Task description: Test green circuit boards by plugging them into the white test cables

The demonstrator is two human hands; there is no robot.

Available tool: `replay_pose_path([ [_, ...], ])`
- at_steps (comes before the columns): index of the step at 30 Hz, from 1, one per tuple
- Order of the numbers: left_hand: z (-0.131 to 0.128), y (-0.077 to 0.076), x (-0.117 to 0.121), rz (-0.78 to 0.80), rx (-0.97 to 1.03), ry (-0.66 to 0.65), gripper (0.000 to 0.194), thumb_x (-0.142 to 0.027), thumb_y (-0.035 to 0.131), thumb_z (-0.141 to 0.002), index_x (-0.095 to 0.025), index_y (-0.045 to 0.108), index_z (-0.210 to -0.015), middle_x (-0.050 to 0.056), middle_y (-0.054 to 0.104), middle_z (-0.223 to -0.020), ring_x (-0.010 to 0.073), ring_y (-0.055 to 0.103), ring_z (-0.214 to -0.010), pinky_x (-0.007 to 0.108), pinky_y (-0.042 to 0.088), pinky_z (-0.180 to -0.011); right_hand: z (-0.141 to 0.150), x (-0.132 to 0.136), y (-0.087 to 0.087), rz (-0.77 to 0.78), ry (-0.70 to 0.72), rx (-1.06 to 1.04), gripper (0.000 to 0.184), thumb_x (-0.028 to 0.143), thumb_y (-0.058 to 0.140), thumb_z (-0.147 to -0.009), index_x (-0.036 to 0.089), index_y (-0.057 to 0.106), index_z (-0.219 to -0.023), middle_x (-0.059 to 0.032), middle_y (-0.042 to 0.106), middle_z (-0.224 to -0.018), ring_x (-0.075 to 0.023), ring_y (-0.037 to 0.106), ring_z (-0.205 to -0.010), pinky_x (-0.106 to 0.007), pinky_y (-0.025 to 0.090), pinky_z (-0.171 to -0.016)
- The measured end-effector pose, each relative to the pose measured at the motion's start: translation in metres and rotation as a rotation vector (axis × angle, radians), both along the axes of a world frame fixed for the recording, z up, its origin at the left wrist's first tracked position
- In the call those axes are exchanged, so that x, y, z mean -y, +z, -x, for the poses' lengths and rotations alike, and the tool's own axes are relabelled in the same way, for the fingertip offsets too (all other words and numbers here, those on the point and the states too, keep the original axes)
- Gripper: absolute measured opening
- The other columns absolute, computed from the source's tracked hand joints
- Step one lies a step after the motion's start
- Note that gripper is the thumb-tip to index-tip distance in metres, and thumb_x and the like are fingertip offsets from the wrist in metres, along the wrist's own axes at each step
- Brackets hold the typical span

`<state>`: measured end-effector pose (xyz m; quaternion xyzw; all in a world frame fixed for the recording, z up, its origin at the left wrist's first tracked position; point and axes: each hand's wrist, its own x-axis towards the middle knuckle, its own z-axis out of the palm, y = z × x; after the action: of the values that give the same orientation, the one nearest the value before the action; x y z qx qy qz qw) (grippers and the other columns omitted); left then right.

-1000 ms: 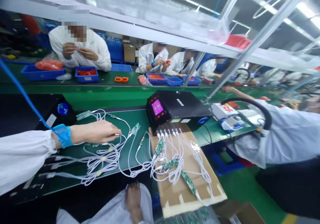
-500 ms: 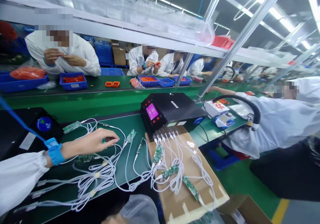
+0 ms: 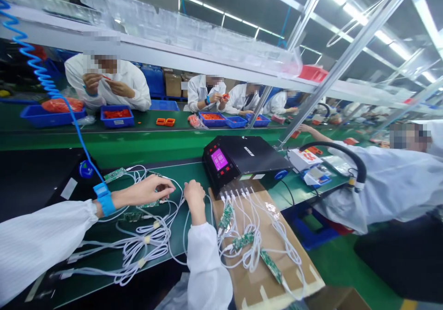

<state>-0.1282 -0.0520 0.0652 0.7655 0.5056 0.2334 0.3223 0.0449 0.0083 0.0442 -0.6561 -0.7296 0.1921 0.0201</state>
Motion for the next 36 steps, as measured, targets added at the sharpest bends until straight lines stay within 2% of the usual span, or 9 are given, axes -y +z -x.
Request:
replay_pose_path([
  [8,0.004,-0.005,-0.002,0.033,-0.026,0.011,0.038,-0.048,0.052,-0.102,-0.017,0.072,-0.109,0.006,0.077,-0.082,0.02,0.072,-0.071,0.029,0.054,-0.069,-0.046,0.032,0.023,-0.174,-0.084,-0.133,0.041,0.04,0.042,-0.109,0.014,0.072,-0.12,-0.0178,0.074,-0.124,-0.0295,0.072,-0.116,-0.033,0.051,-0.091],
  [13,-0.01,0.006,0.002,0.058,-0.011,0.049,0.046,-0.057,0.052,-0.1,-0.019,0.072,-0.115,0.008,0.078,-0.102,0.0232,0.073,-0.091,0.033,0.054,-0.081,-0.082,0.053,0.026,-0.374,-0.043,-0.675,0.037,0.041,0.053,-0.103,0.015,0.074,-0.118,-0.0121,0.076,-0.11,-0.021,0.071,-0.087,-0.031,0.053,-0.083],
  [17,-0.052,0.023,0.005,0.094,0.169,0.096,0.061,-0.068,0.037,-0.103,-0.019,0.067,-0.123,0.009,0.073,-0.12,0.0247,0.066,-0.111,0.037,0.049,-0.1,-0.094,0.08,0.032,-0.329,0.075,-1.079,0.038,0.051,0.058,-0.1,0.018,0.075,-0.109,-0.0051,0.072,-0.088,-0.0156,0.061,-0.067,-0.027,0.05,-0.065],
  [22,-0.105,0.034,0.001,0.157,0.36,0.052,0.07,-0.073,0.028,-0.102,-0.016,0.065,-0.092,0.005,0.065,-0.08,0.0199,0.059,-0.081,0.035,0.049,-0.082,-0.095,0.092,0.034,-0.214,0.059,-1.292,0.035,0.055,0.062,-0.098,0.02,0.065,-0.095,0.0008,0.062,-0.071,-0.0137,0.057,-0.064,-0.025,0.048,-0.063],
  [26,-0.12,0.027,-0.005,0.216,0.54,-0.014,0.066,-0.072,0.037,-0.102,-0.015,0.065,-0.121,0.003,0.065,-0.083,0.0177,0.06,-0.075,0.032,0.05,-0.076,-0.09,0.083,0.021,-0.214,-0.077,-1.441,0.039,0.059,0.061,-0.097,0.024,0.05,-0.109,0.0019,0.065,-0.076,-0.0156,0.062,-0.07,-0.028,0.052,-0.071],
  [29,-0.12,0.013,-0.012,0.23,0.511,-0.004,0.066,-0.072,0.042,-0.1,-0.018,0.062,-0.134,0.004,0.066,-0.091,0.0169,0.061,-0.077,0.031,0.051,-0.075,-0.085,0.081,0.012,-0.208,-0.096,-1.318,0.038,0.06,0.051,-0.1,0.023,0.054,-0.107,0.0002,0.065,-0.076,-0.0163,0.06,-0.069,-0.028,0.049,-0.07],
  [32,-0.118,0.001,-0.026,0.218,0.548,0.221,0.067,-0.071,0.042,-0.1,-0.015,0.065,-0.128,-0.001,0.057,-0.073,0.0141,0.054,-0.063,0.028,0.048,-0.065,-0.079,0.087,0.005,-0.236,-0.064,-1.108,0.041,0.056,0.039,-0.104,0.023,0.058,-0.088,-0.0008,0.063,-0.073,-0.0157,0.055,-0.062,-0.027,0.041,-0.061],
  [34,-0.117,0.001,-0.036,0.234,0.713,0.495,0.064,-0.067,0.04,-0.103,-0.012,0.063,-0.127,-0.004,0.049,-0.067,0.012,0.048,-0.055,0.025,0.045,-0.057,-0.074,0.093,0.001,-0.222,-0.04,-1.019,0.044,0.054,0.034,-0.105,0.024,0.058,-0.083,0.0003,0.061,-0.069,-0.016,0.054,-0.059,-0.027,0.036,-0.057],
  [36,-0.119,0.004,-0.042,0.275,0.899,0.649,0.055,-0.057,0.036,-0.108,-0.011,0.059,-0.127,-0.004,0.049,-0.067,0.0109,0.048,-0.053,0.023,0.045,-0.055,-0.067,0.096,-0.004,-0.215,-0.05,-0.939,0.043,0.052,0.034,-0.106,0.024,0.058,-0.085,0.0003,0.062,-0.068,-0.0171,0.058,-0.06,-0.027,0.035,-0.057],
])
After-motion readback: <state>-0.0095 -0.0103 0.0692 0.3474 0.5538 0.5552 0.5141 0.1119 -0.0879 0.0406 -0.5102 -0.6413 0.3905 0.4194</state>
